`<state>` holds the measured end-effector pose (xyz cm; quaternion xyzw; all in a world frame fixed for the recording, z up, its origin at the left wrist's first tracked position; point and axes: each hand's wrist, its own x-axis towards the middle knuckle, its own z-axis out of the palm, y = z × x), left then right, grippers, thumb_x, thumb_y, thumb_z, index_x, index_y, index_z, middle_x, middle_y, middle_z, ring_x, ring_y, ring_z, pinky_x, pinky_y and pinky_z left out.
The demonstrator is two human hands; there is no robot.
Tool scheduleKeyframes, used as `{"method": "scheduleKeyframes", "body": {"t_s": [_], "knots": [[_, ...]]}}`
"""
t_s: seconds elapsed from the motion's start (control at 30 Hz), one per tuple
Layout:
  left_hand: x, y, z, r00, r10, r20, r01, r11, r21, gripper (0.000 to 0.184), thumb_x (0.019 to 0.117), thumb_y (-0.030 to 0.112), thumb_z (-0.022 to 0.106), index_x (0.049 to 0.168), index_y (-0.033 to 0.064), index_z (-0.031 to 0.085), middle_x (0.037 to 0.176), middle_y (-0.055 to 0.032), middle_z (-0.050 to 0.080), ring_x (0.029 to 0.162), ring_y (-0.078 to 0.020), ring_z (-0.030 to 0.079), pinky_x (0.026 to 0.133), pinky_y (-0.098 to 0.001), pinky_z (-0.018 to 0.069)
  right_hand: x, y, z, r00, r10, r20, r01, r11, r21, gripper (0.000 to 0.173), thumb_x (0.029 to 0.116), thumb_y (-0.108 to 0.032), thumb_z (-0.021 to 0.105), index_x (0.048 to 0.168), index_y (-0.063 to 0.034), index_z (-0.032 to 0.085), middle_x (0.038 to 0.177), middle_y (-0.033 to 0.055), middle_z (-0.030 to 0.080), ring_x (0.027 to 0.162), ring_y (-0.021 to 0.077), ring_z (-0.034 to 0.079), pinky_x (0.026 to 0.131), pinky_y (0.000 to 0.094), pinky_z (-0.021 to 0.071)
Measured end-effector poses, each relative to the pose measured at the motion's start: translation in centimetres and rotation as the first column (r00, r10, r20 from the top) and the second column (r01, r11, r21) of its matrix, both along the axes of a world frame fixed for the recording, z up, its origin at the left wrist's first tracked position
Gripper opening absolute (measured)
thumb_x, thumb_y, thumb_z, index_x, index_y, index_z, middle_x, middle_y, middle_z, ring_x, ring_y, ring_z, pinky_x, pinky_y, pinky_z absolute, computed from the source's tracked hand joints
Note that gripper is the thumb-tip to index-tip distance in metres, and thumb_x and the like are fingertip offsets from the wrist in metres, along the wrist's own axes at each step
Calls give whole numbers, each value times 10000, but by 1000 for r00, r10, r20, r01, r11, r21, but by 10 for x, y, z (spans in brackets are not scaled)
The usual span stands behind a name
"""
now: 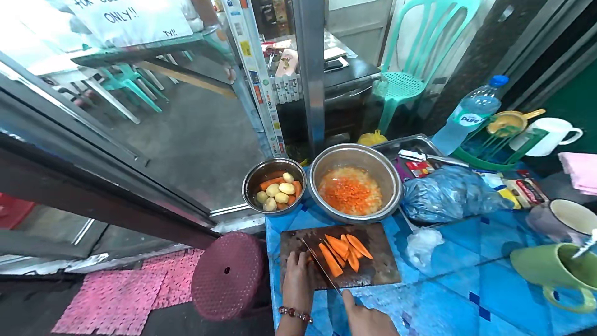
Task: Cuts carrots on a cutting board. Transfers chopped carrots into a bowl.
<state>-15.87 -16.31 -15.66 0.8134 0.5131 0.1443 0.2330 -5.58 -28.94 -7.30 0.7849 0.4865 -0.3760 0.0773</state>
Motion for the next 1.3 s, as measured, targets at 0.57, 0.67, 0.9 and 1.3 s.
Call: {"method": "scheduleKeyframes", "body": {"t_s": [0.57,0.67,0.9,1.3], "knots": [[-1,-3,-8,999,1,37,-4,996,85,228,926,100,715,1126,-8,726,1140,-230,681,1088,-377,680,947,-470,575,2,2,-1,1000,-4,23,3,998,63,384,1059,-78,445,1439,-27,471,954,246,735,904,464,741,751,592,584],[0,-4,-5,1000,7,24,-9,997,80,235,915,77,711,1125,-28,720,1148,-246,675,1100,-386,675,954,-470,572,0,-2,-2,999,6,44,-10,996,91,365,1051,-70,453,1408,-16,507,942,244,735,870,457,744,723,587,587],[-2,-1,-8,998,6,60,-10,998,54,211,928,99,710,1106,-13,723,1140,-225,682,1078,-364,684,945,-451,578,-2,22,-12,999,-39,-13,39,999,-13,414,1063,-59,440,1476,-64,432,1008,231,742,986,446,739,807,583,588],[-1,-4,-10,996,63,65,-68,995,74,231,916,120,745,1112,-1,728,1143,-232,673,1034,-342,703,895,-433,601,9,2,-10,1000,-2,-19,3,997,72,362,1114,-194,378,1424,-40,482,939,240,740,913,464,742,767,605,582]]}}
